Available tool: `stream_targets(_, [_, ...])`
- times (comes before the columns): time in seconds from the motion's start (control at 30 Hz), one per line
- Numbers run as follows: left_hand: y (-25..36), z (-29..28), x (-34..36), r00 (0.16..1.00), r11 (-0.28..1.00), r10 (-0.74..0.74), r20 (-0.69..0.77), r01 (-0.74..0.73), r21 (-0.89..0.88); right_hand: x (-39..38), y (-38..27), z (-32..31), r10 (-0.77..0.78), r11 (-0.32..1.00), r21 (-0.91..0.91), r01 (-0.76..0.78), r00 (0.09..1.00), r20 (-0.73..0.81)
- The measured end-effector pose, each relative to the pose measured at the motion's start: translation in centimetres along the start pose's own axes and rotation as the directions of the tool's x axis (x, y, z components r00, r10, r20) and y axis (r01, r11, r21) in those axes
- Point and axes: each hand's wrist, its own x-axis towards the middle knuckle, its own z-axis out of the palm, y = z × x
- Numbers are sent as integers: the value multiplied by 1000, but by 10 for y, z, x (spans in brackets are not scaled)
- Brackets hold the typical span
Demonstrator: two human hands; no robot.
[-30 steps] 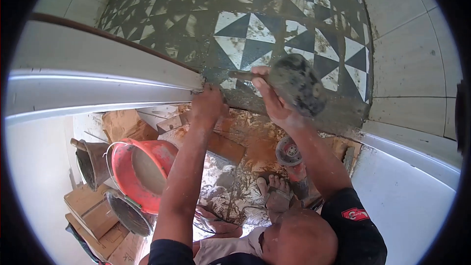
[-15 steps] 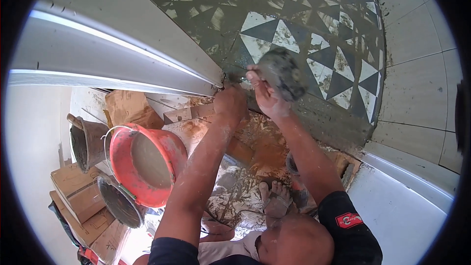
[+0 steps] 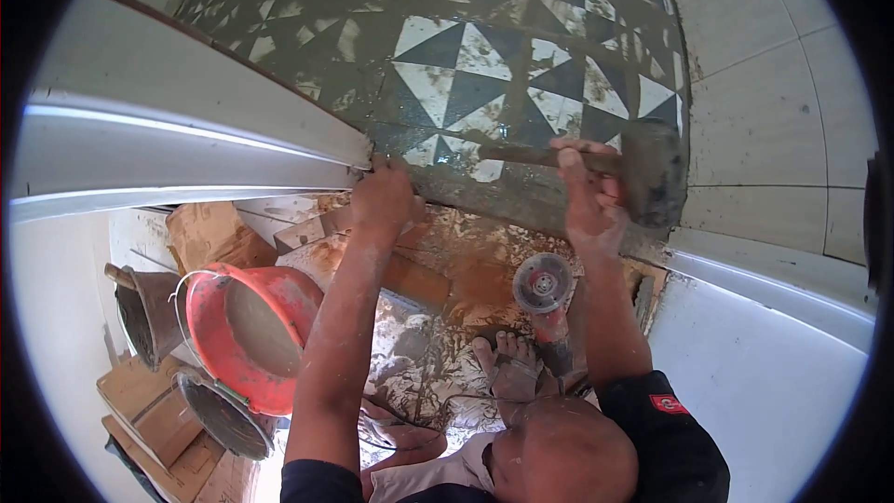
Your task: Cutting and fitting small geometric tiles onto a floor using an angle grinder and manual placement.
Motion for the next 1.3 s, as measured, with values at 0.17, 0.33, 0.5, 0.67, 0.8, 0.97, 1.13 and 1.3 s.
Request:
stream_targets(0.17, [-2,0,0,995,997,-68,77,70,-33,4,-22,-37,-98,991,-102,89,992,-83])
stream_targets(0.33, [15,-5,12,996,988,-87,-5,85,-132,-2,-21,-41,-68,986,-157,54,994,-84])
stream_targets(0.5, [18,-7,29,993,981,-117,-19,112,-160,-4,7,-27,-49,998,30,49,999,-2])
stream_targets(0.67, [15,1,34,994,988,-106,-21,102,-118,18,16,-7,-84,995,67,80,995,55])
stream_targets(0.8, [9,2,32,994,991,-102,-49,97,-95,47,24,21,-61,981,-174,82,991,122])
stream_targets(0.97, [13,4,32,994,990,-100,-51,95,-103,62,56,30,-440,740,-451,498,867,235])
stream_targets(1.13, [9,6,27,994,991,-103,-42,99,-89,57,59,26,-563,598,-475,645,760,324])
stream_targets(1.3, [4,12,27,993,990,-99,-62,92,-107,47,53,18,-631,173,-722,671,638,442])
